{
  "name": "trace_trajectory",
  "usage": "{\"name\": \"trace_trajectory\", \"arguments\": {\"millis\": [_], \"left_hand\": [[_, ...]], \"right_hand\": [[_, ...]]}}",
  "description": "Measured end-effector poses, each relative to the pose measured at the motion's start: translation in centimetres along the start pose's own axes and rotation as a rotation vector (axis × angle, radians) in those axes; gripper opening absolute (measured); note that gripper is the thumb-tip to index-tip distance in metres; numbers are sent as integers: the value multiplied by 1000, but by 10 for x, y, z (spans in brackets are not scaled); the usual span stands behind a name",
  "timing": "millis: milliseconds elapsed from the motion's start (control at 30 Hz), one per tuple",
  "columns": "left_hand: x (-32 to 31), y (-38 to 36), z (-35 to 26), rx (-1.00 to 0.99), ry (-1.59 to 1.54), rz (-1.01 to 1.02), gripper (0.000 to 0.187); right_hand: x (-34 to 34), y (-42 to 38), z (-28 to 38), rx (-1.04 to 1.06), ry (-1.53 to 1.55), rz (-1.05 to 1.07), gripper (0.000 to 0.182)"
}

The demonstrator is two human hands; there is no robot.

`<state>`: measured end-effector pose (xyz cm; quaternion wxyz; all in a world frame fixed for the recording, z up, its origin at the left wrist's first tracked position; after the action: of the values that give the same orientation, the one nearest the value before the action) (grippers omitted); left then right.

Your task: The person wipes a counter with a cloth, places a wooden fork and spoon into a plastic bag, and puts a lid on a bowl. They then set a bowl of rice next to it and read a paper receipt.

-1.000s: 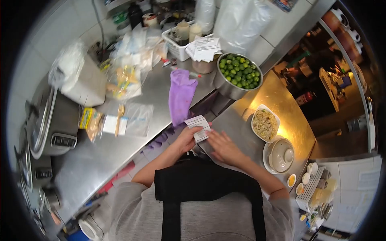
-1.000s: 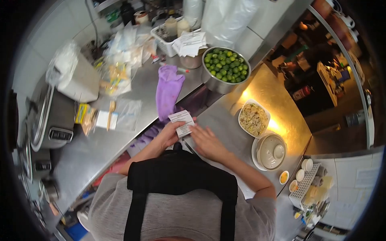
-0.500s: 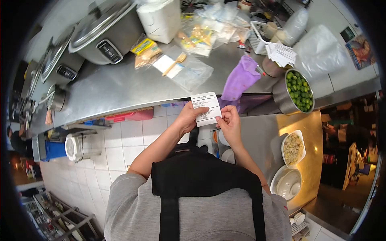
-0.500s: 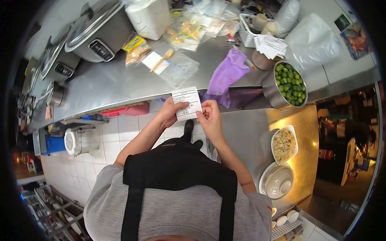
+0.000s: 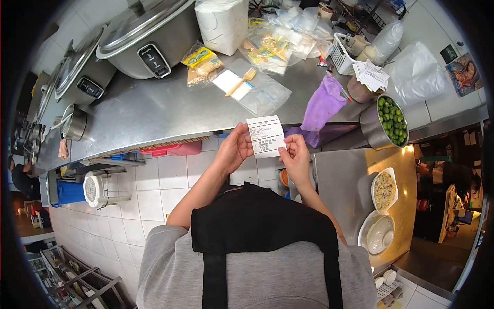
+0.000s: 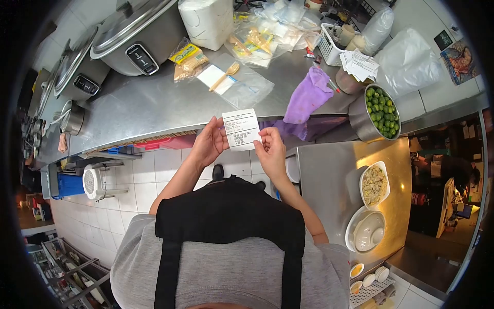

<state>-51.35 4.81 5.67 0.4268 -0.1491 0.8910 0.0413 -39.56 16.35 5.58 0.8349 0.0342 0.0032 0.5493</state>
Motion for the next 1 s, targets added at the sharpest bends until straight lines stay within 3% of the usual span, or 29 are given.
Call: {"name": "trace_trajectory", "arguments": {"millis": [567,667,833,1000], "left_hand": [[68,-69,-87,-148,-56,-44,57],[80,-76,-97,-197,-149,-71,53],[99,-85,-110,-237,23,-183,36],[97,-82,-110,-227,-30,-199,35]], "right_hand": [[-109,63,7,-3,-73,186,20],[-120,70,9,-1,-99,201,21],[-127,75,10,4,-125,210,21],[-123,72,10,6,-98,190,21]]}}
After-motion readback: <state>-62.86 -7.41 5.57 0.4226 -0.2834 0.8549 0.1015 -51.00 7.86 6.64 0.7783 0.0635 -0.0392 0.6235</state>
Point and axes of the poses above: each hand's wrist, its own y-axis towards the middle knuckle, its own x-axis out of the back of the hand, z = x × y, the point moved 4 cm from there along y, towards the middle knuckle, and after that the axes turned 14 degrees about z, right-handed, at the moved point
